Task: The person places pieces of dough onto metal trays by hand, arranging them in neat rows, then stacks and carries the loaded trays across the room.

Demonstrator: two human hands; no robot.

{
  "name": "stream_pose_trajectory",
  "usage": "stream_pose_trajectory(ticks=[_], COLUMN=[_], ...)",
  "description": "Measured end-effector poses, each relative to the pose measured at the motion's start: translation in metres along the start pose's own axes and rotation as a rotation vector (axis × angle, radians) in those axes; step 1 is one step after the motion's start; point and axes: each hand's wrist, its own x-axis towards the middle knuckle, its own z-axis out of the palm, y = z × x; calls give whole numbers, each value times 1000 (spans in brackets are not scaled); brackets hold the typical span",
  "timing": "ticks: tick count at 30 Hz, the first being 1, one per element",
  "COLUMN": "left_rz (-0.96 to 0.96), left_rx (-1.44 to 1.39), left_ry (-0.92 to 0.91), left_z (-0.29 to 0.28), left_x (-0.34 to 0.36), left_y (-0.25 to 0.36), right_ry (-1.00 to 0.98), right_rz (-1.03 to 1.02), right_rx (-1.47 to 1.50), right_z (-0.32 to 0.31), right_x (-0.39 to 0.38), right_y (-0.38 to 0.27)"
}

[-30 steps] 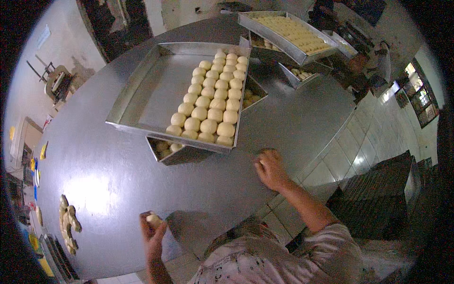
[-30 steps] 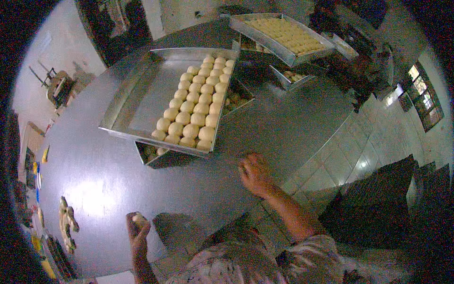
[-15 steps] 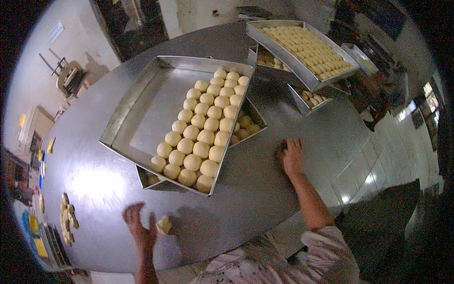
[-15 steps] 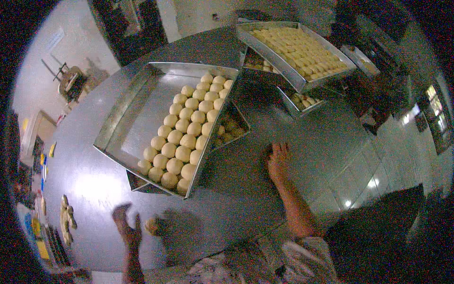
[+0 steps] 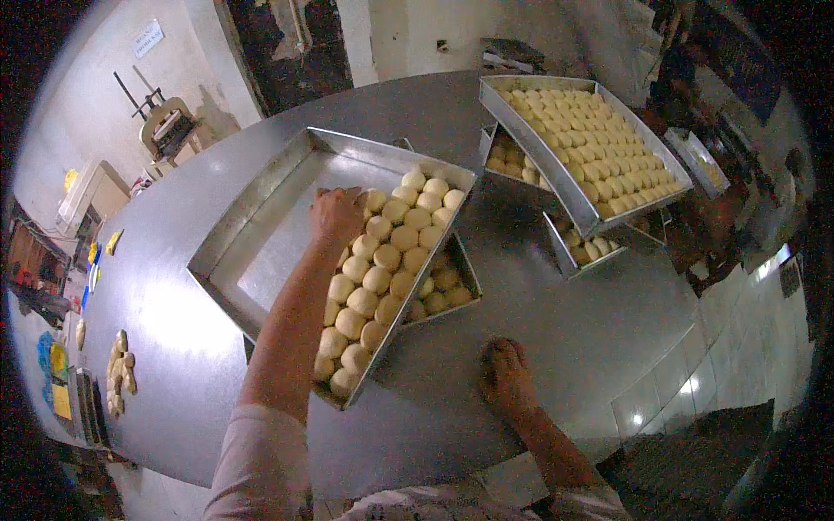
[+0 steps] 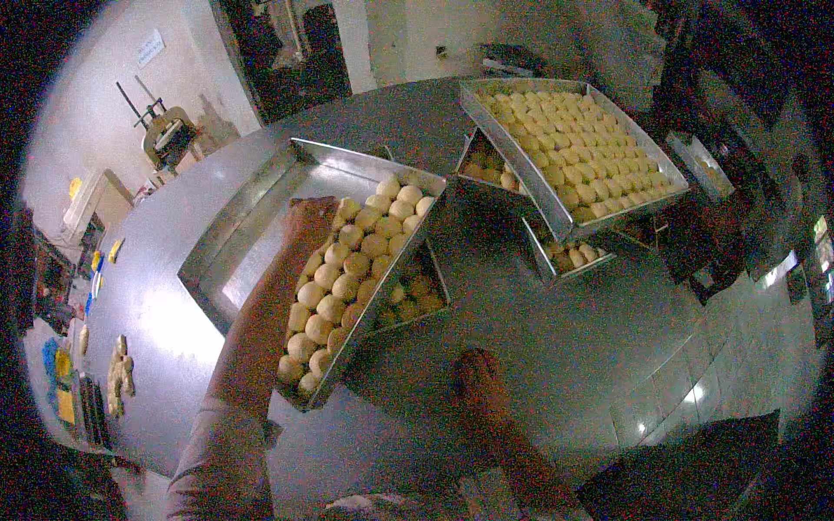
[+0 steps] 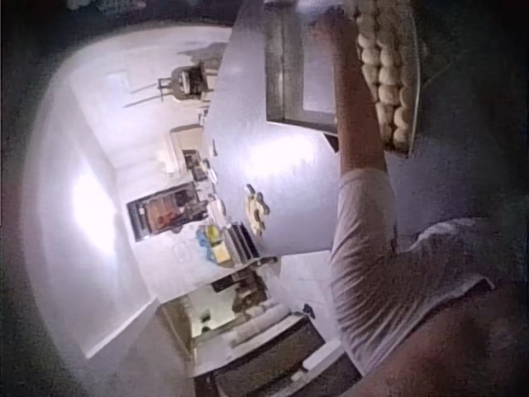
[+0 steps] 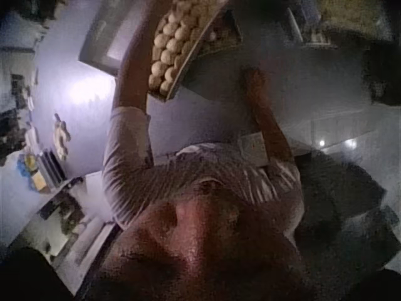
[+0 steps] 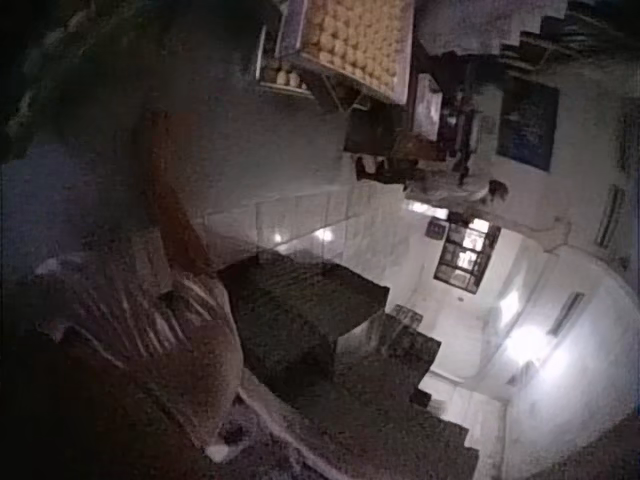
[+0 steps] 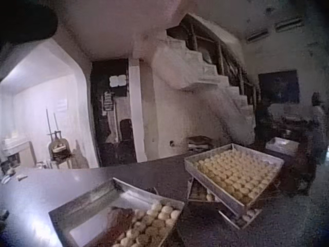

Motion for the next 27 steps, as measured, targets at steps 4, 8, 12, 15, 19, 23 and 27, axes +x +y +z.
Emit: stream_pose_trajectory(ticks=[4,8,12,15,19,23,27], left_rz=[-29,-67,-211,-256,-477,-491,-534], left_rx=[81,-471,-1147,-940,-517,-1064,-1337], left_ry=[58,-8,39,46,-3,-40,-223], left_z=[24,8,-119,-175,-219,-214,-190], left_x=[9,21,-24,-76,-179,-282,-336], left_y=[3,-52,-12,-25,-63,-77,-28], right_ry=[6,114,671,747,242,307,-301], right_rz=[208,175,-225,-202,-175,-334,-712], right_rx=[488,1184,1246,759,386,832,819], right_z=[-42,-74,-135,-85,-15,-92,-61], right_x=[9,96,229,299,299,185,45], right_y=[25,13,-67,-89,-99,-162,-216])
